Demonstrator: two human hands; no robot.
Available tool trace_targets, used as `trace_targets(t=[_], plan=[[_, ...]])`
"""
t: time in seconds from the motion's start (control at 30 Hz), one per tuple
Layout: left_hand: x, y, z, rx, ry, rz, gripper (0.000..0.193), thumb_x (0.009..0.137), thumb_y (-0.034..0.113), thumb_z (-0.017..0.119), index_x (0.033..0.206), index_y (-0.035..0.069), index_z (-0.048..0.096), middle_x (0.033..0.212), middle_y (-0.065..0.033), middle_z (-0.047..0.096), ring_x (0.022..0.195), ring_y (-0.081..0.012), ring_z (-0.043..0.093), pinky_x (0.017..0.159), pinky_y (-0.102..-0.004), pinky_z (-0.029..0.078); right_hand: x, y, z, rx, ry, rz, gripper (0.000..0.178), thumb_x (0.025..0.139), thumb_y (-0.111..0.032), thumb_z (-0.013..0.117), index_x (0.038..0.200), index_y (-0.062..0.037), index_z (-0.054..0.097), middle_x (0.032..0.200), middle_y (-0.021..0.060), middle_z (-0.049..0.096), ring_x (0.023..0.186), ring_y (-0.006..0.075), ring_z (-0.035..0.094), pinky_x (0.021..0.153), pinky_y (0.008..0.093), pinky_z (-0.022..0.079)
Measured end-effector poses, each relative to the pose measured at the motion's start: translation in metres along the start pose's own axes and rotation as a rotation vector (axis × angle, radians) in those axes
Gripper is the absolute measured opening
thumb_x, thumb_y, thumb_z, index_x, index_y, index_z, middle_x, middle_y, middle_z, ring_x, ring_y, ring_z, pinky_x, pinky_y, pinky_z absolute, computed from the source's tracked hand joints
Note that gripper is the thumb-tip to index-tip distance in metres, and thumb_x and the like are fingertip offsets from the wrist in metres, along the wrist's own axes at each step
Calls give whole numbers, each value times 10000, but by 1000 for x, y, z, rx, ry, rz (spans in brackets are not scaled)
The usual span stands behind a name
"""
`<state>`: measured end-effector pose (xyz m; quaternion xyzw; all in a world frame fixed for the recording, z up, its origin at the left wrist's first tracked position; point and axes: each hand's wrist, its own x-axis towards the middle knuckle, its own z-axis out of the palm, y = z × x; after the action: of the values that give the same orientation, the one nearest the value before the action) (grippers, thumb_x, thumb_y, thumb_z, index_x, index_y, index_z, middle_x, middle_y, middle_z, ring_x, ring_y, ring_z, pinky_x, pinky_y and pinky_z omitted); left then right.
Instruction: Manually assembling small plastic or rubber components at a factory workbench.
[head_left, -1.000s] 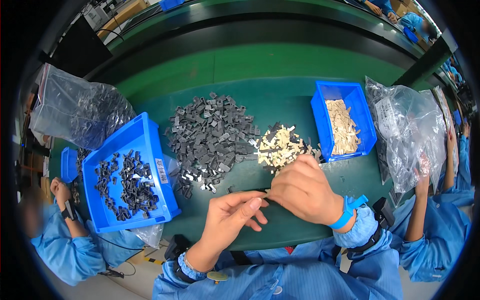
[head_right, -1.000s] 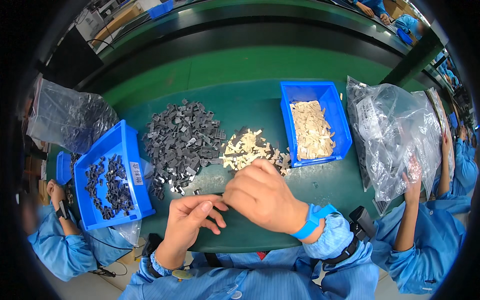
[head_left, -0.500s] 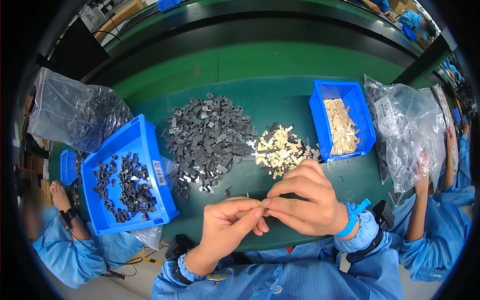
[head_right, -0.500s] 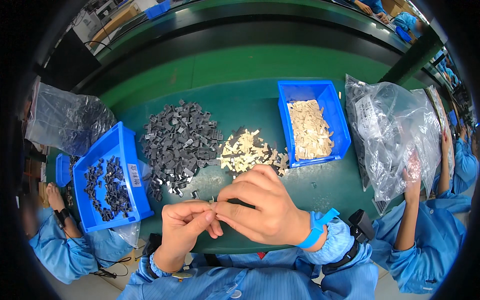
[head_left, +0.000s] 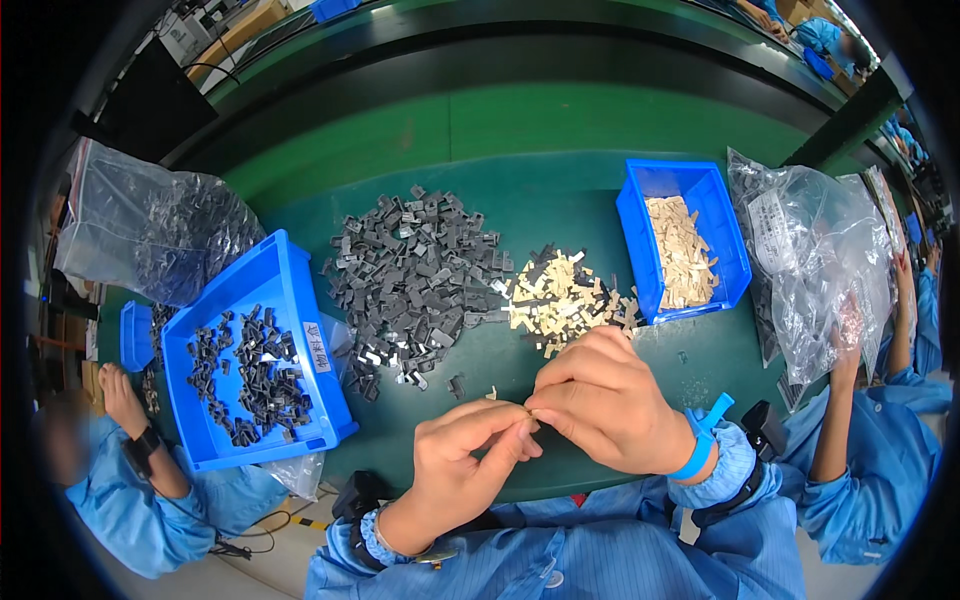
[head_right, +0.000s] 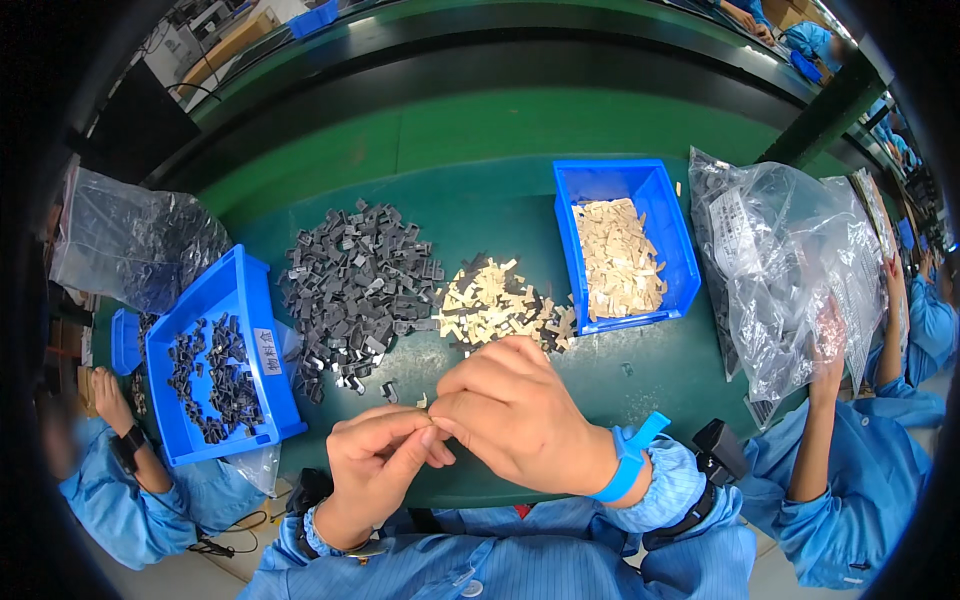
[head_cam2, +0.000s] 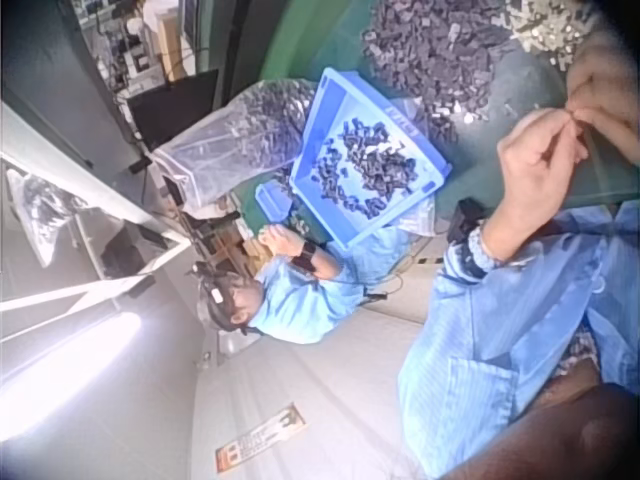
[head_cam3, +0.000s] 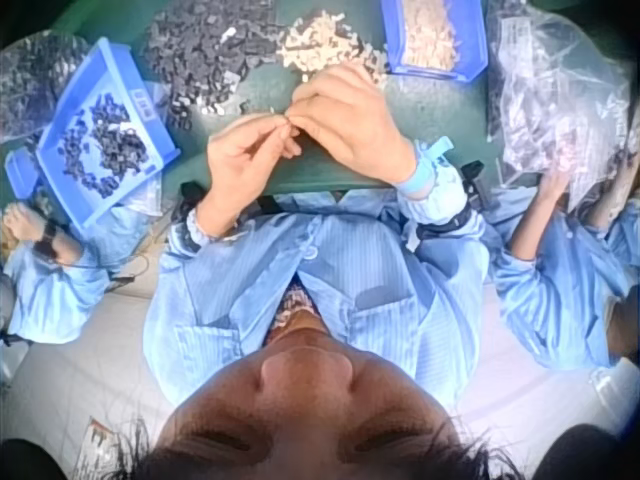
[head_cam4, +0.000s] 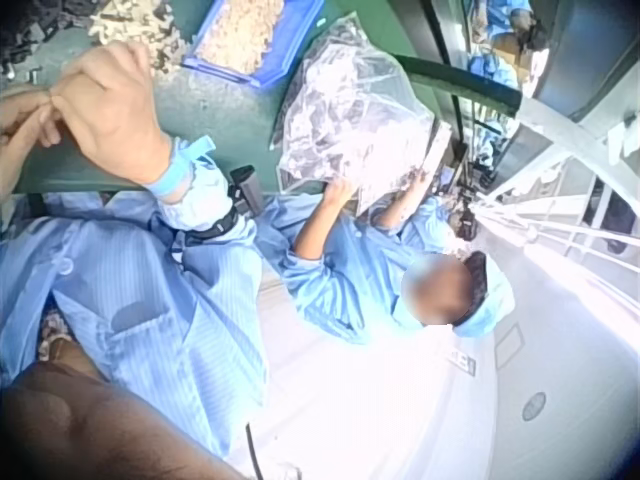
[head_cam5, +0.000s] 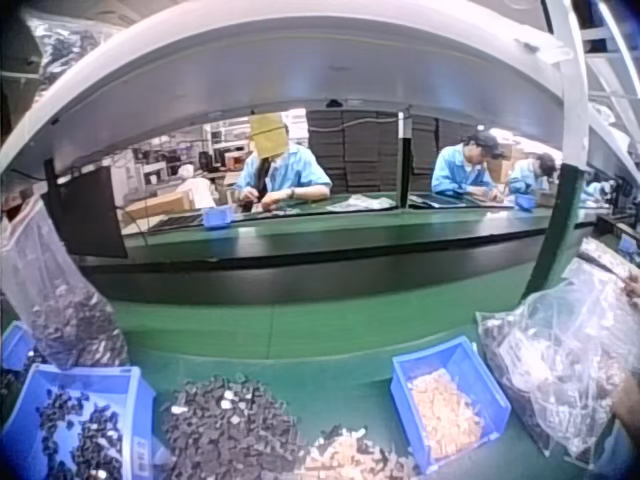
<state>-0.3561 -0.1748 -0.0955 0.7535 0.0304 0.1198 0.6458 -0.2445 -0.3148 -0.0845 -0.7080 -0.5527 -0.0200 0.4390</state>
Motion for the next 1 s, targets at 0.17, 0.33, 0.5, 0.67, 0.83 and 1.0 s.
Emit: trace_targets(t=[0.17,0.33,0.5,0.67,0.83,1.0], plan=[[-3,1,-4,-460,79,-338,134,847,51,548,884,-65,605,753,-118,623,617,-154,622,527,-237,513,-6,2,-2,592,204,518,56,788,-52,596,805,1,603,769,62,586,712,155,563,637,277,438],[-3,1,-1,-457,122,-312,167,857,80,544,911,-67,604,768,-129,629,614,-156,622,528,-241,515,-10,-8,9,902,60,753,116,797,-63,613,866,30,620,747,47,617,633,67,545,564,200,444],[-4,2,3,-389,138,-297,173,856,76,546,936,-66,603,756,-130,631,599,-155,619,524,-240,513,-12,-9,15,851,89,735,107,793,-62,615,860,22,622,766,51,626,663,71,560,602,211,455],[-3,-1,1,-401,109,-194,157,798,-17,589,945,-69,605,896,-138,606,753,-148,610,622,-218,499,-12,-8,14,861,57,715,113,795,-69,614,863,20,615,746,41,621,671,71,560,611,214,455],[-3,-4,-3,-363,187,-128,140,768,-50,609,906,-61,626,943,-127,579,792,-131,576,662,-214,474,-9,-8,11,780,-21,667,122,800,-78,611,873,20,612,727,40,613,640,74,552,582,218,451],[-4,-6,1,-338,305,-84,140,762,-44,619,901,-50,636,918,-109,568,765,-122,548,658,-217,457,-6,-12,13,932,-18,762,107,817,-27,583,885,55,596,781,86,604,667,104,564,598,212,464]])
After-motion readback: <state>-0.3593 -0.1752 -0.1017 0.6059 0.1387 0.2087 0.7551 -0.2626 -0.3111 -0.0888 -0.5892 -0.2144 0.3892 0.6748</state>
